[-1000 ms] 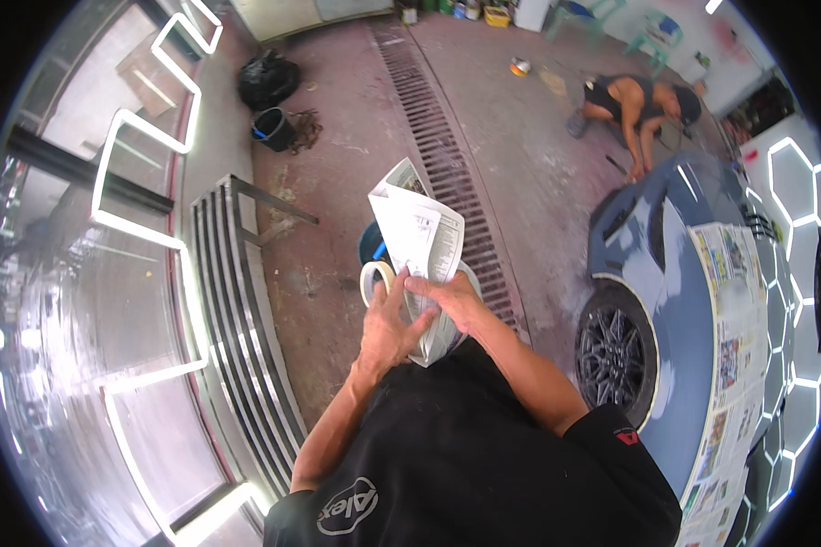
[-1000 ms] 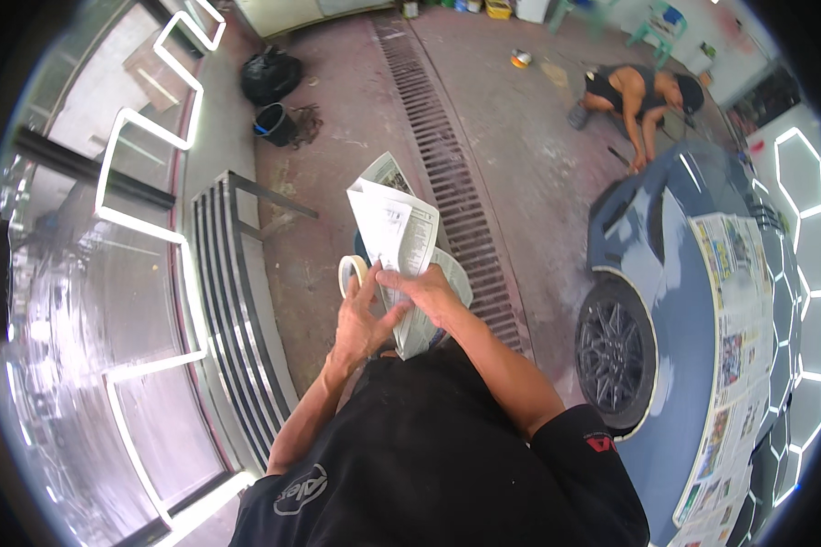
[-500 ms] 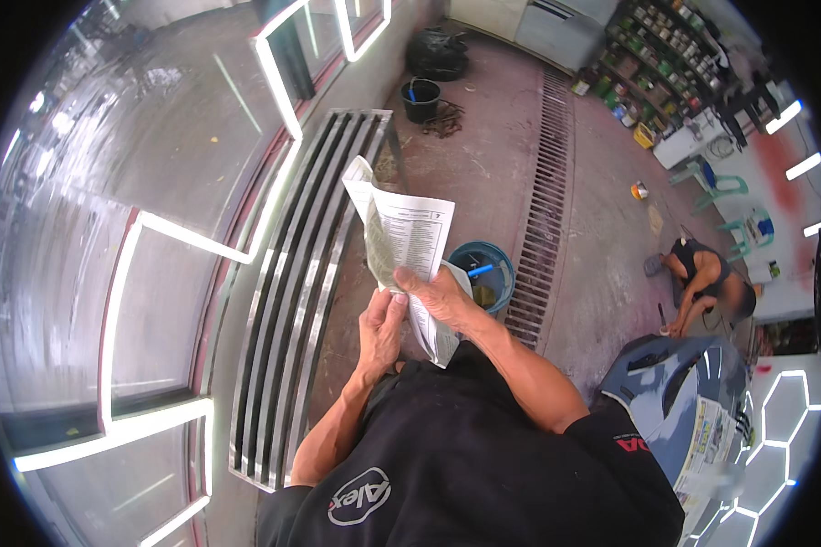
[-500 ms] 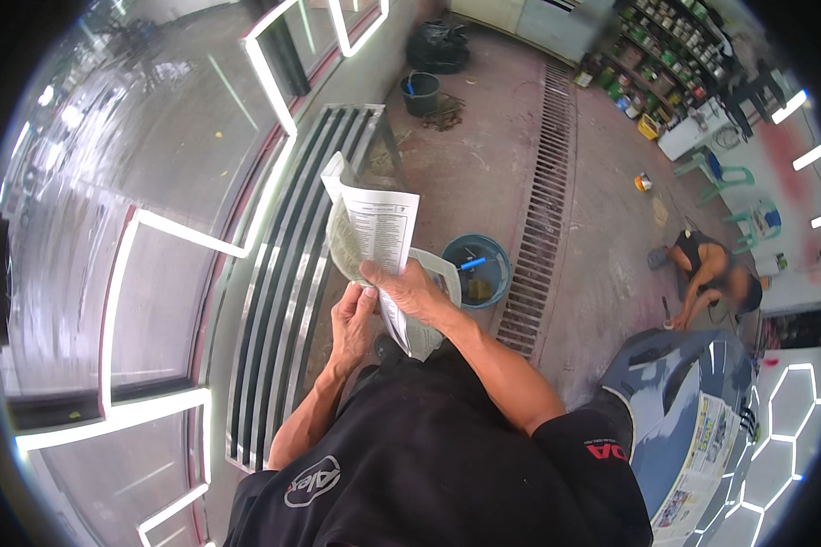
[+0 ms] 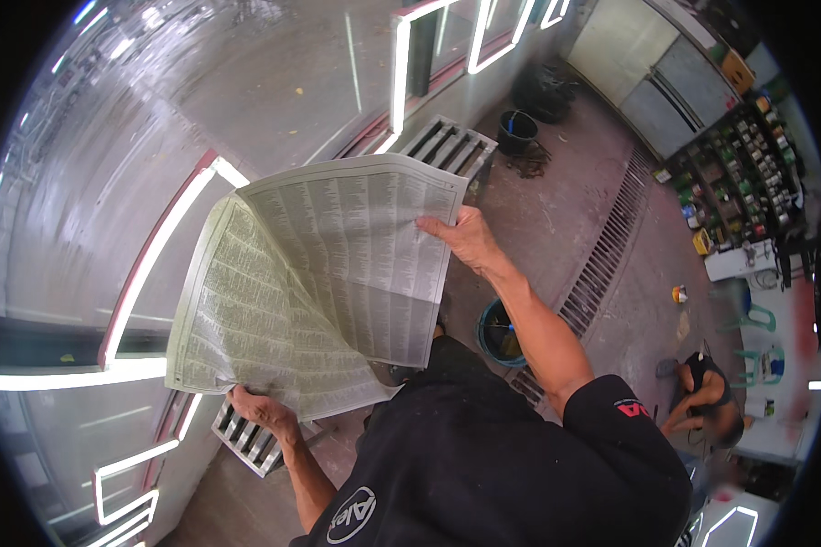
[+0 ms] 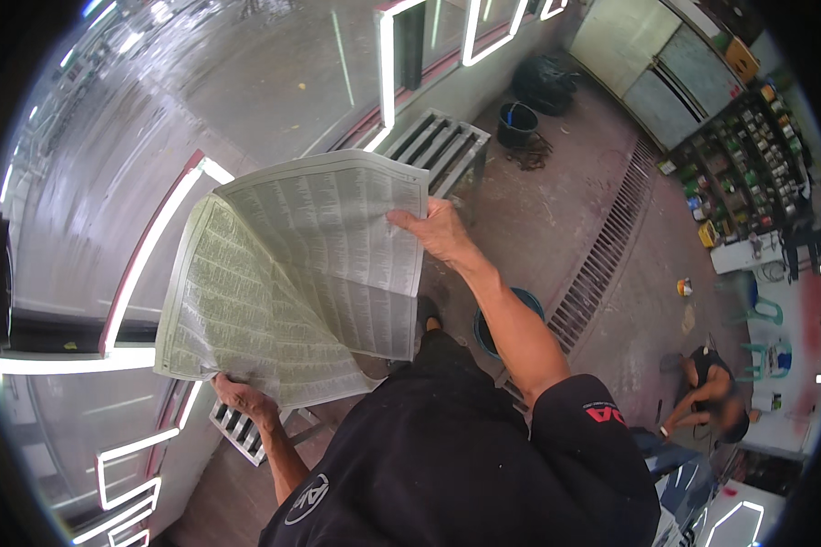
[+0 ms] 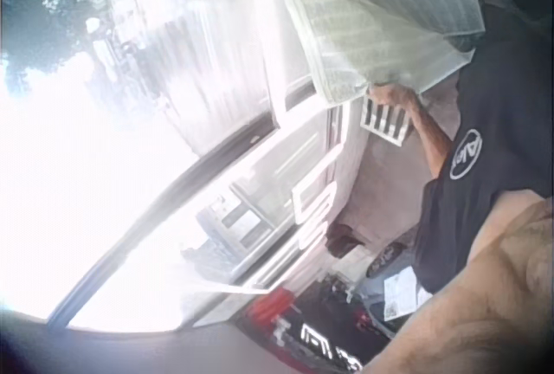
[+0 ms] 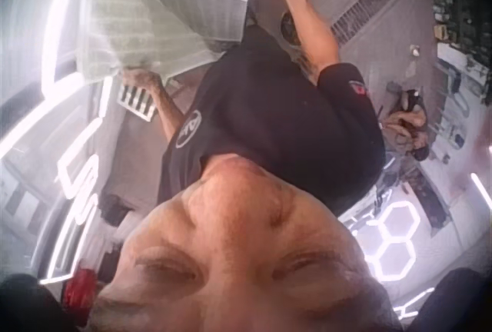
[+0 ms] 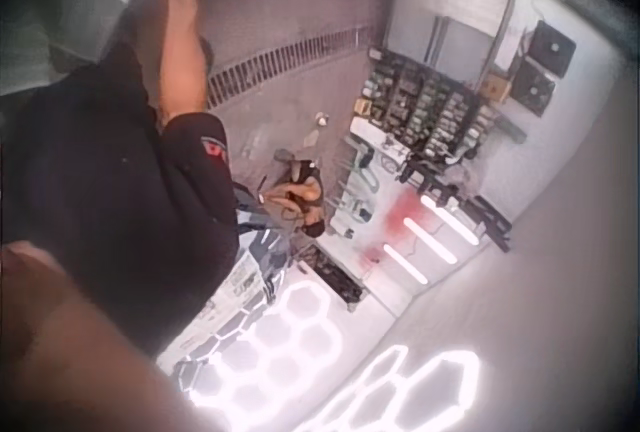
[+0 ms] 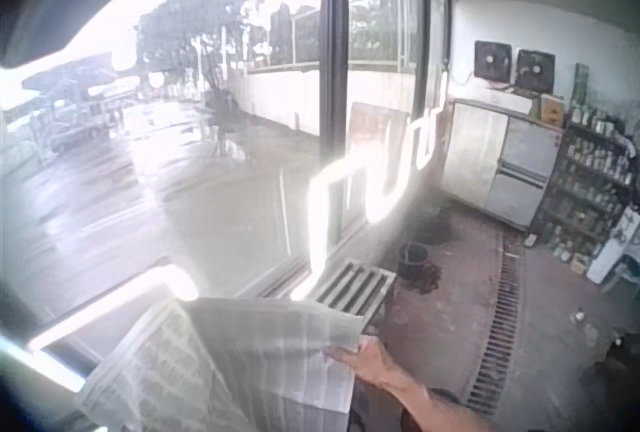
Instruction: The person applies masking tape around the wheel arch of a car and then places newspaper over the wheel and lower fender to protect the area. The person uses tape to secure the newspaper in place.
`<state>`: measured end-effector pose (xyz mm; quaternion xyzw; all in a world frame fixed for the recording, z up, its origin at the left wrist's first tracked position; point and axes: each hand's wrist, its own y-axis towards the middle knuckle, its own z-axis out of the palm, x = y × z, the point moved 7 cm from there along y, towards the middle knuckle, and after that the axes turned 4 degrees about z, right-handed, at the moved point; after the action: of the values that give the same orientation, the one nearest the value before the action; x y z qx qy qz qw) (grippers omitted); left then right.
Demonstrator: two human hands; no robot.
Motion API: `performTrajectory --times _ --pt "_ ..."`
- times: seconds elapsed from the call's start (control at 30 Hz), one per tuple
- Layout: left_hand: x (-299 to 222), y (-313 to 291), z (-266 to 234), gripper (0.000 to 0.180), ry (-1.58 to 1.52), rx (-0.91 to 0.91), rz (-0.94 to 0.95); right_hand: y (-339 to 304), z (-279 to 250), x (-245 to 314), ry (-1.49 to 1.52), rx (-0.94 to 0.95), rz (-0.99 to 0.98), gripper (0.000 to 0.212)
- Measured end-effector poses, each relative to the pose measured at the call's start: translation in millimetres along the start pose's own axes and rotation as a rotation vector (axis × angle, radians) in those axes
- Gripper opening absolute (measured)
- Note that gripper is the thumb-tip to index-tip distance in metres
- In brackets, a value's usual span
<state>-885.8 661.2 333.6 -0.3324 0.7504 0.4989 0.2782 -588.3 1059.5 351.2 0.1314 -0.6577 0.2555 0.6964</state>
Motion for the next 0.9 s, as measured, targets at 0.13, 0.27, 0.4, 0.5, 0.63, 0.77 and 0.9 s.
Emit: performTrajectory --times 0.13,0.27,0.4,0.5,0.63,0.77,0.9 --pt "-41 40 -44 0.062 0.112 -0.222 -0.043 71 -21 8 0.059 -0.055 -0.074 0.037" --pt "-75 57 -76 0.047 0.182 -0.393 0.06 138 -47 11 0.124 -0.054 -0.047 0.032" --pt "-99 72 -103 0.042 0.271 -0.514 0.034 180 -32 2 0.138 0.1 -0.085 0.022" --pt "-138 78 -107 0.046 0.375 -0.604 0.04 204 -43 -16 0.129 -0.021 -0.052 0.023" --pt "-143 69 -199 0.069 0.639 -0.834 -0.316 238 -117 -70 0.371 -0.648 0.014 0.033" --pt "-255 49 -206 0.108 0.796 -1.013 0.156 224 -189 -113 0.419 -0.927 0.092 0.037" --pt "-282 19 -277 0.075 1.071 -1.227 0.099 188 -219 -183 0.366 -1.044 0.368 0.039"
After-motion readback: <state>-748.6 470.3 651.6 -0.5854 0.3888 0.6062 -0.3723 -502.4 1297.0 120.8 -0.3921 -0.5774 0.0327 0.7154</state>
